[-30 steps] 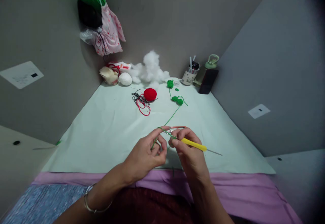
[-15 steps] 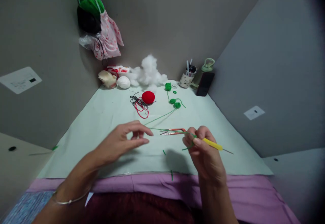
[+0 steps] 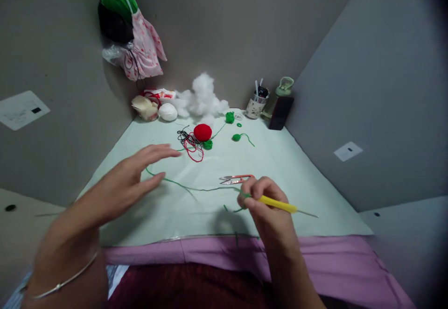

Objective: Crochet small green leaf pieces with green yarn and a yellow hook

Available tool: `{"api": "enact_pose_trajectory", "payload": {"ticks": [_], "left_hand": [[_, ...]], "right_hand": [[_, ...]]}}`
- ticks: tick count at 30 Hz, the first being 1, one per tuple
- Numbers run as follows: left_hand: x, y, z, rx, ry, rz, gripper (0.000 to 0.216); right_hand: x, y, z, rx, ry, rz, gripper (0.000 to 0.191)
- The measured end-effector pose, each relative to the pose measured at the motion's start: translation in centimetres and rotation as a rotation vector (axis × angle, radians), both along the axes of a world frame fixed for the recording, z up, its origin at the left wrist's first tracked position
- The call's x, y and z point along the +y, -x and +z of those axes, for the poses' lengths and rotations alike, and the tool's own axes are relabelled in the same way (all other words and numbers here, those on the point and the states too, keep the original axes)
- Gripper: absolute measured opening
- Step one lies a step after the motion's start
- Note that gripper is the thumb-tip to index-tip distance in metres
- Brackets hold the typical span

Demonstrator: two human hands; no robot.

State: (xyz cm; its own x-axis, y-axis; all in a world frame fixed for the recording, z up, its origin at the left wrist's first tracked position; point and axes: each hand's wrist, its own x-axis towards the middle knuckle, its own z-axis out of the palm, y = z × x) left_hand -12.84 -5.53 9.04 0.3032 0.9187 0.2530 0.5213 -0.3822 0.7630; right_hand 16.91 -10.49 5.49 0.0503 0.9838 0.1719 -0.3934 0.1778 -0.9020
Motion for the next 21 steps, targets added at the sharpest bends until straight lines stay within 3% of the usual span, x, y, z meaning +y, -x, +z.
{"api": "enact_pose_trajectory", "payload": {"ticks": [3,5,8,10,13,15,18,19,21], "left_hand": [[-1.9,-5.7,0.0,-0.553,0.064,-0.080,0.031],[-2.4,-8.9,-0.8,-0.730,0.236,-0.102,0.032],[-2.4,-10.7,-1.3,-0.838,0.551,-0.294,0.056],[-2.4,-10.1,-0.6,-0.999,0.642,-0.263,0.065],[-2.8,-8.4,1.4,-1.065,0.426,0.033,0.067],[-3.1,-8.0,2.0,-0.967,0.222,0.118,0.076],[-3.4,-8.7,0.7,-0.747,-0.123,0.034,0.085],[-3.4,-9.2,-0.1,-0.593,-0.240,-0.035,0.077],[-3.3,-10.1,-1.9,-0.277,-0.397,-0.020,0.052]], "right_hand": [[-1.0,1.5,0.1,-0.107,-0.063,0.171,0.022],[-1.4,2.0,0.4,-0.123,-0.099,0.222,0.021],[-1.2,2.0,0.8,-0.051,-0.104,0.108,0.022],[-0.7,1.8,0.7,-0.005,-0.061,0.003,0.024],[-0.2,1.9,0.4,0.027,0.006,-0.046,0.024],[-0.1,2.3,0.0,0.049,0.022,-0.034,0.022],[-0.2,3.0,-0.4,0.075,0.021,-0.037,0.019],[-0.2,3.1,-0.5,0.082,0.024,-0.039,0.019],[-0.2,3.2,-0.7,0.095,0.027,-0.041,0.018]]}}
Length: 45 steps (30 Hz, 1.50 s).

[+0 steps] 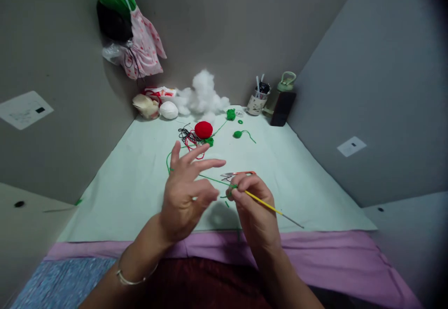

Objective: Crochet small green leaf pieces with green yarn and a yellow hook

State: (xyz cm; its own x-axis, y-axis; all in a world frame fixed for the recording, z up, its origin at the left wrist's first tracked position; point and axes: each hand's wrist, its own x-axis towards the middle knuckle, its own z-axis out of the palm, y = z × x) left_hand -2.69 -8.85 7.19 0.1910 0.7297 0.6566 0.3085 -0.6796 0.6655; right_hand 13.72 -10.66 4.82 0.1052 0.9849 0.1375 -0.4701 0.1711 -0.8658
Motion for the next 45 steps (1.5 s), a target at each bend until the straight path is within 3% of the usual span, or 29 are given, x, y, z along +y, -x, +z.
{"api": "enact_pose_trajectory", "payload": {"ticks": [3,7,11,16,21,28,32,36,45], "left_hand": [[-0.2,-1.2,-1.7,0.132,0.049,0.105,0.019],[-1.0,-2.0,-1.9,-0.109,0.396,-0.061,0.040],[-1.3,-2.5,-1.8,-0.353,0.676,-0.158,0.039],[-1.1,-3.1,-1.9,-0.511,0.722,-0.173,0.033],[-0.9,-3.5,-2.5,-0.675,0.791,-0.226,0.035],[-0.9,-3.6,-2.5,-0.856,0.909,-0.360,0.044],[-1.0,-3.5,-1.9,-0.883,0.990,-0.399,0.054],[-0.9,-3.4,-1.9,-0.878,1.009,-0.373,0.057],[-1.0,-3.6,-2.3,-0.784,0.906,-0.358,0.052]], "right_hand": [[0.2,-0.1,-0.2,0.006,0.009,-0.016,0.016],[0.2,-0.2,-0.5,0.004,0.043,-0.028,0.010],[0.1,0.0,-1.2,-0.030,-0.010,-0.033,0.005],[-0.1,-0.1,-1.9,-0.219,-0.188,-0.146,0.005],[-0.3,-0.2,-1.5,-0.465,-0.294,-0.229,0.009],[0.2,-0.3,-2.1,-0.322,-0.238,-0.289,0.011],[0.3,-0.8,-2.3,-0.182,-0.184,-0.149,0.011],[0.5,-1.5,-2.1,-0.177,-0.183,-0.027,0.008],[0.6,-1.7,-2.3,-0.234,-0.160,-0.155,0.006]]}}
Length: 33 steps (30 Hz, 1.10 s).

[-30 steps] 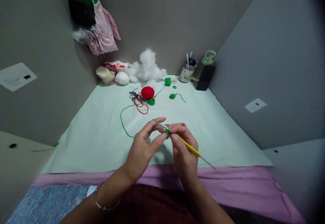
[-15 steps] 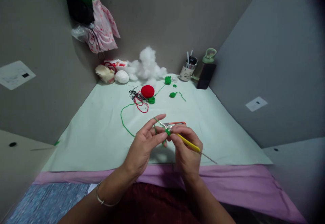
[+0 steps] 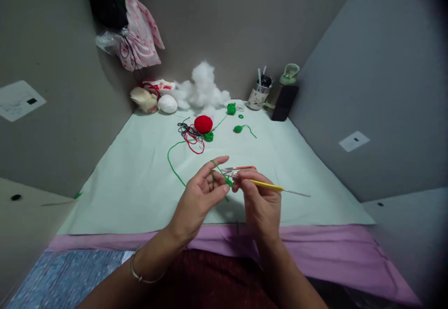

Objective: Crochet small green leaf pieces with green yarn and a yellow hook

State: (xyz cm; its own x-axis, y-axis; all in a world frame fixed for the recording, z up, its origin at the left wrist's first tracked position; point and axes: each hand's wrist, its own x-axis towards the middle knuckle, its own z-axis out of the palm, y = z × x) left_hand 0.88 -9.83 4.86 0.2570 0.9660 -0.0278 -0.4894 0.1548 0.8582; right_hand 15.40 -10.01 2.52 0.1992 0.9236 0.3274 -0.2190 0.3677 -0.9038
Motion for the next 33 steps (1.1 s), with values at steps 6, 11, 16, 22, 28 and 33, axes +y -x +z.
{"api": "enact_pose_trajectory", "payload": {"ticks": [6,11,16,22,28,33], "left_hand": [[-0.2,0.2,-0.1,0.202,-0.104,0.041,0.051],[-0.4,0.3,-0.2,0.422,-0.225,0.156,0.053],[-0.9,-0.1,0.0,0.454,-0.302,0.220,0.049],[-1.6,-0.4,0.5,0.507,-0.428,0.256,0.044],[-1.9,-0.4,0.1,0.577,-0.586,0.246,0.044],[-2.1,-0.5,0.0,0.575,-0.605,0.235,0.041]], "right_hand": [[0.1,0.0,-0.1,0.061,0.056,0.077,0.012],[0.3,0.3,0.3,0.231,0.122,0.171,0.021],[0.8,0.1,0.2,0.393,0.307,0.327,0.032],[0.8,-0.1,-0.3,0.382,0.339,0.429,0.038],[0.5,0.0,0.0,0.375,0.323,0.480,0.044],[0.4,-0.2,-0.1,0.426,0.333,0.507,0.044]]}}
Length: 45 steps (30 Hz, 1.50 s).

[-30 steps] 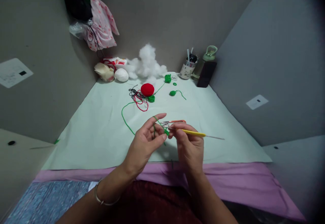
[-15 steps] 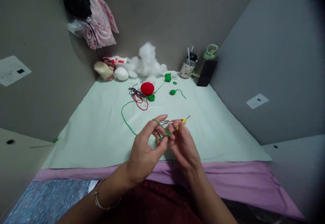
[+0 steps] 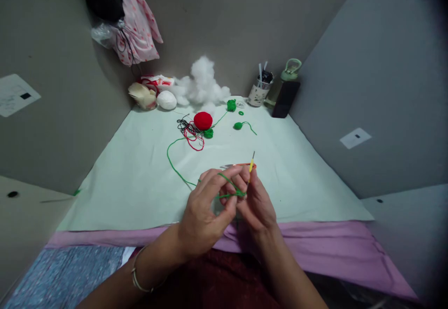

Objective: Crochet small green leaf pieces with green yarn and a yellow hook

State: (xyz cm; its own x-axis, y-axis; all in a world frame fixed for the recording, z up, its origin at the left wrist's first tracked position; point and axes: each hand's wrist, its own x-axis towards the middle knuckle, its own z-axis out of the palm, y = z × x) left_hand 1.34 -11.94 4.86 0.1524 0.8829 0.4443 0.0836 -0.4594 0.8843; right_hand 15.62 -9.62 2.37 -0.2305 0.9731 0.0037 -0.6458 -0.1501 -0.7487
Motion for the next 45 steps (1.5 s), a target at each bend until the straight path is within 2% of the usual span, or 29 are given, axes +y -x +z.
{"api": "enact_pose_trajectory", "payload": {"ticks": [2,6,11,15,21,24,27,30,32,34,36,38,40,43,45], "left_hand": [[0.1,0.0,0.2,-0.064,0.084,-0.020,0.039],[0.6,0.4,0.4,-0.254,0.364,-0.099,0.042],[1.6,0.8,0.2,-0.439,0.590,-0.249,0.044],[2.0,0.9,0.2,-0.536,0.668,-0.278,0.042],[2.2,1.2,0.3,-0.512,0.676,-0.253,0.039],[2.3,1.2,0.1,-0.466,0.610,-0.205,0.041],[2.3,1.1,-0.1,-0.436,0.572,-0.170,0.049],[2.2,0.8,-0.1,-0.523,0.643,-0.205,0.061],[2.2,0.7,0.0,-0.619,0.743,-0.266,0.063],[2.3,0.7,0.0,-0.691,0.843,-0.342,0.059],[2.4,0.8,0.1,-0.738,0.895,-0.378,0.053],[2.5,0.9,0.1,-0.753,0.880,-0.340,0.049],[2.4,0.8,0.0,-0.718,0.811,-0.269,0.049],[2.2,0.6,-0.4,-0.597,0.701,-0.257,0.046],[2.1,0.5,-0.6,-0.534,0.653,-0.266,0.041]], "right_hand": [[0.0,-0.1,0.0,-0.002,-0.017,-0.028,0.042],[0.0,-0.3,0.3,-0.118,-0.082,-0.160,0.038],[0.0,0.0,0.5,-0.244,-0.279,-0.313,0.025],[0.0,-0.1,0.6,-0.286,-0.307,-0.375,0.023],[-0.3,-1.0,1.1,-0.335,-0.359,-0.325,0.022],[-0.8,-1.5,1.3,-0.551,-0.526,-0.404,0.019],[-1.4,-1.8,1.1,-0.824,-0.793,-0.527,0.025],[-1.8,-1.9,0.6,-1.136,-1.032,-0.624,0.041],[-1.9,-1.8,0.2,-1.257,-1.125,-0.685,0.050],[-1.9,-1.7,0.1,-1.202,-1.103,-0.720,0.048],[-1.8,-1.5,0.3,-1.027,-0.947,-0.708,0.035],[-1.5,-1.2,0.7,-0.820,-0.751,-0.659,0.027],[-1.1,-1.0,1.1,-0.670,-0.634,-0.601,0.023],[-0.8,-0.6,1.3,-0.649,-0.606,-0.533,0.019],[-0.8,-0.4,1.3,-0.680,-0.626,-0.541,0.018]]}}
